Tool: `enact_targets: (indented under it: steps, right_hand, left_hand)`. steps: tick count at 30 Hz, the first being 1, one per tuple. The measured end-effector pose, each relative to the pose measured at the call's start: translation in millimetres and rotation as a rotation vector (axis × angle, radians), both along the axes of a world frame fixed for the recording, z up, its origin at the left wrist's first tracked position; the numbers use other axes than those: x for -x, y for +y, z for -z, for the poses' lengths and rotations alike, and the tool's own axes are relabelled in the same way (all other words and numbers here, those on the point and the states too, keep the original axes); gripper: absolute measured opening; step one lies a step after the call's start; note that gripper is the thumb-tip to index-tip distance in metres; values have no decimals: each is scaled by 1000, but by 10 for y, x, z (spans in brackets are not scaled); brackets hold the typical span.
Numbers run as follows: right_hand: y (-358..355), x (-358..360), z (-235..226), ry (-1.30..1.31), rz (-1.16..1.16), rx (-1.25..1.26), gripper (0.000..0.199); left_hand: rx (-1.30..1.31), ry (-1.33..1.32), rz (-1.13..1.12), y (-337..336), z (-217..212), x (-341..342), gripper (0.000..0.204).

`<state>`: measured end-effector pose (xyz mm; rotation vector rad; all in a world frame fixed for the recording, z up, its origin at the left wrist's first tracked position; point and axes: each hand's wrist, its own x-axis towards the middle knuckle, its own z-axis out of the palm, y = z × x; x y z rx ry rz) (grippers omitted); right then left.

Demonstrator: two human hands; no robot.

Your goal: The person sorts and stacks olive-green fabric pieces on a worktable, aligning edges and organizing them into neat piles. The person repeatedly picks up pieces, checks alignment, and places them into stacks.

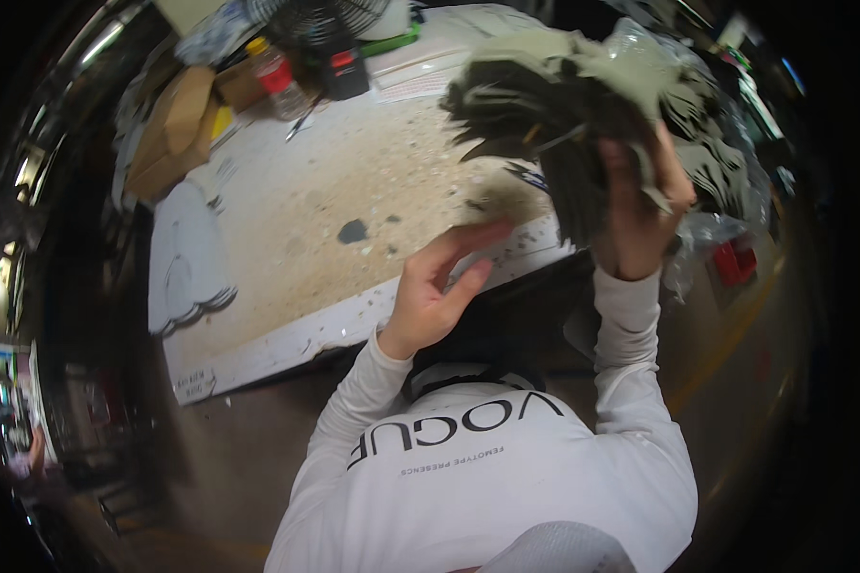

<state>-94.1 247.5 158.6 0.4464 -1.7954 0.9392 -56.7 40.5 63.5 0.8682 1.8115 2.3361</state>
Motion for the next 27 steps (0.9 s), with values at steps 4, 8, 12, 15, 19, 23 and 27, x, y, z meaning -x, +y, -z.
enact_targets:
  steps: [4, 8, 12, 15, 19, 23, 27]
  right_hand:
    - [-654, 336, 330, -206, -309, 46, 26]
    - [-1236, 611, 627, -158, -415, -91, 46]
    - [-1503, 956, 775, -515, -536, -190, 68]
    - [-1640, 1246, 809, -642, -505, -301, 65]
    - [-1858, 1567, 777, -490, -481, -458, 54]
    - [-2100, 1655, 802, -516, -578, -567, 47]
    - [-2159, 1781, 821, -452, -658, -456, 39]
  left_hand:
    - [-130, -17, -224, -144, -86, 227, 88]
    - [-371, -56, -377, -566, -120, 675, 76]
    - [7, 0, -740, -1211, -64, 1251, 68]
    - [613, -21, -928, -1589, 135, 1452, 82]
    - [760, 12, -970, -1749, 385, 1494, 93]
    - [712, 48, -854, -1813, 458, 1461, 92]
    - [595, 88, -743, -1897, 380, 1443, 94]
